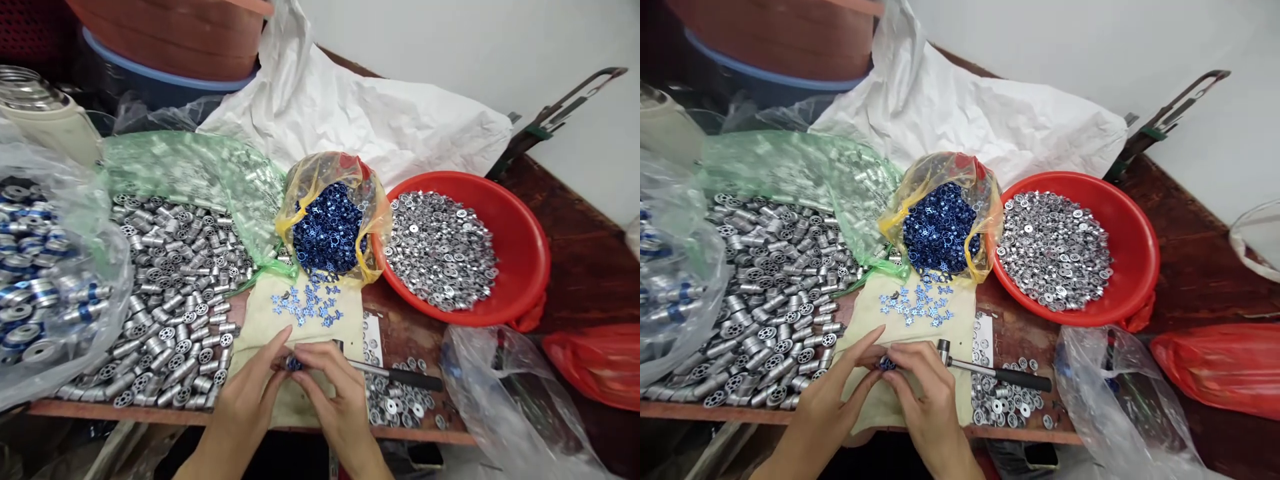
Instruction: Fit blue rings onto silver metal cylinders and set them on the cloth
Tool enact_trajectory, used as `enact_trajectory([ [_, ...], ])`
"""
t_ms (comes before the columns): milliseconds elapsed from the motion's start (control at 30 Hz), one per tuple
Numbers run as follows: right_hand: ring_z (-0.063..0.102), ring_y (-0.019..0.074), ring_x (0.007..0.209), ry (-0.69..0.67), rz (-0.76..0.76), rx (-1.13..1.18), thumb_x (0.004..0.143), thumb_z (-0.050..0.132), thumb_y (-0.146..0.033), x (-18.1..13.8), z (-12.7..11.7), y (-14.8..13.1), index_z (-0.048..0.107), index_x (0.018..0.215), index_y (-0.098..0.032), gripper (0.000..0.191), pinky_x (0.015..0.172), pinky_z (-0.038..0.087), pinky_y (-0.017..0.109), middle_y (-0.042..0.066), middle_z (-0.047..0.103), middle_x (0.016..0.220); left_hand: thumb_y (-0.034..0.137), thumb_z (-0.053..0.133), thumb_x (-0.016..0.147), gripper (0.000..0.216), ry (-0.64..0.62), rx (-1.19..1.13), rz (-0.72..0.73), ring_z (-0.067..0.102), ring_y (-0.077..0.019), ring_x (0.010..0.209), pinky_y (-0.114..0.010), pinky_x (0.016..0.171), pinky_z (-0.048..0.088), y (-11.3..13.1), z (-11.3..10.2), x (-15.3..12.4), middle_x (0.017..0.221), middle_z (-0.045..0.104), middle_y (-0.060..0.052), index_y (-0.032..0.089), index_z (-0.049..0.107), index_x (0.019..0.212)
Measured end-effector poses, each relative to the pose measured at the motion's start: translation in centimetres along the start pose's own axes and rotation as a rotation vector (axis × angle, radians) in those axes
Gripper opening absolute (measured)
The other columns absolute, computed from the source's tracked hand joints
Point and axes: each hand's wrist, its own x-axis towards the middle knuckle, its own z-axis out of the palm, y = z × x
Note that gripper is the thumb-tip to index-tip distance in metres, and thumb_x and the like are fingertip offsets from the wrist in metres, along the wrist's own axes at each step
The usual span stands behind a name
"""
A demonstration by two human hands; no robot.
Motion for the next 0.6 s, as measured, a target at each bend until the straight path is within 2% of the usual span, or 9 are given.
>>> enact_trajectory([
  [133, 0.071, 0.0169, 0.093, 0.051, 0.125, 0.035, 0.091, 0.068, -0.008, -1.2, 0.3, -0.5, 0.072, 0.109, -0.024, 0.025, 0.082, 0.058, 0.026, 0.004, 0.073, 0.1, 0.01, 0.05, 0.099, 0.054, -0.003, -0.085, 0.039, 0.077, -0.0175, 0.101, -0.024, 0.092, 0.059, 0.4, 0.7, -0.9, 0.119, 0.078, -0.005, 0.028, 0.041, 0.148],
  [233, 0.069, 0.0161, 0.083, 0.087, 0.179, -0.058, 0.095, 0.062, -0.012, -2.2, 0.8, -1.0, 0.07, 0.105, -0.022, 0.017, 0.073, 0.057, 0.025, 0.003, 0.069, 0.091, 0.005, 0.052, 0.096, 0.053, 0.002, -0.134, 0.075, 0.077, -0.018, 0.102, -0.023, 0.091, 0.059, 0.7, 1.7, -1.9, 0.12, 0.077, -0.006, 0.027, 0.048, 0.144],
  [300, 0.068, 0.0169, 0.085, 0.045, 0.177, -0.146, 0.098, 0.058, -0.015, -3.0, 0.0, -0.7, 0.067, 0.111, -0.023, 0.018, 0.074, 0.057, 0.026, 0.004, 0.068, 0.094, 0.003, 0.052, 0.094, 0.05, 0.005, -0.173, 0.08, 0.076, -0.0182, 0.102, -0.023, 0.091, 0.059, 0.7, 2.0, -2.1, 0.118, 0.077, -0.006, 0.026, 0.053, 0.139],
  [400, 0.064, 0.0242, 0.109, 0.006, 0.147, -0.465, 0.099, 0.056, -0.023, -4.5, -3.8, 1.3, 0.062, 0.129, -0.026, 0.031, 0.091, 0.056, 0.037, 0.01, 0.065, 0.12, 0.005, 0.054, 0.094, 0.041, 0.022, -0.254, 0.023, 0.075, -0.0193, 0.103, -0.026, 0.091, 0.059, 0.4, 1.4, -1.5, 0.112, 0.077, -0.004, 0.027, 0.062, 0.128],
  [433, 0.061, 0.028, 0.115, 0.076, 0.143, -0.631, 0.099, 0.055, -0.025, -5.1, -5.6, 2.2, 0.062, 0.129, -0.026, 0.031, 0.094, 0.054, 0.043, 0.012, 0.063, 0.125, 0.007, 0.056, 0.094, 0.037, 0.037, -0.271, -0.016, 0.074, -0.02, 0.102, -0.028, 0.091, 0.059, 0.2, 1.0, -1.2, 0.11, 0.077, -0.004, 0.028, 0.064, 0.124],
  [467, 0.06, 0.0305, 0.111, 0.096, 0.128, -0.793, 0.099, 0.056, -0.028, -5.6, -7.4, 3.3, 0.065, 0.123, -0.025, 0.027, 0.09, 0.054, 0.046, 0.014, 0.063, 0.122, 0.01, 0.058, 0.094, 0.033, 0.052, -0.28, -0.059, 0.074, -0.0206, 0.101, -0.029, 0.09, 0.059, 0.1, 0.6, -0.8, 0.109, 0.076, -0.004, 0.028, 0.066, 0.12],
  [500, 0.061, 0.0309, 0.103, 0.057, 0.095, -0.908, 0.099, 0.054, -0.028, -5.9, -9.2, 4.3, 0.068, 0.115, -0.025, 0.021, 0.085, 0.054, 0.047, 0.013, 0.066, 0.115, 0.014, 0.06, 0.094, 0.029, 0.065, -0.28, -0.109, 0.074, -0.0208, 0.099, -0.029, 0.089, 0.059, 0.0, 0.2, -0.5, 0.108, 0.076, -0.003, 0.029, 0.067, 0.118],
  [600, 0.061, 0.0283, 0.094, -0.098, 0.042, -0.983, 0.098, 0.053, -0.021, -5.6, -12.6, 6.7, 0.07, 0.098, -0.025, 0.018, 0.078, 0.052, 0.042, 0.009, 0.071, 0.098, 0.022, 0.063, 0.093, 0.025, 0.057, -0.308, -0.216, 0.073, -0.02, 0.093, -0.028, 0.085, 0.058, 0.2, -0.1, 0.0, 0.106, 0.075, -0.001, 0.031, 0.069, 0.116],
])
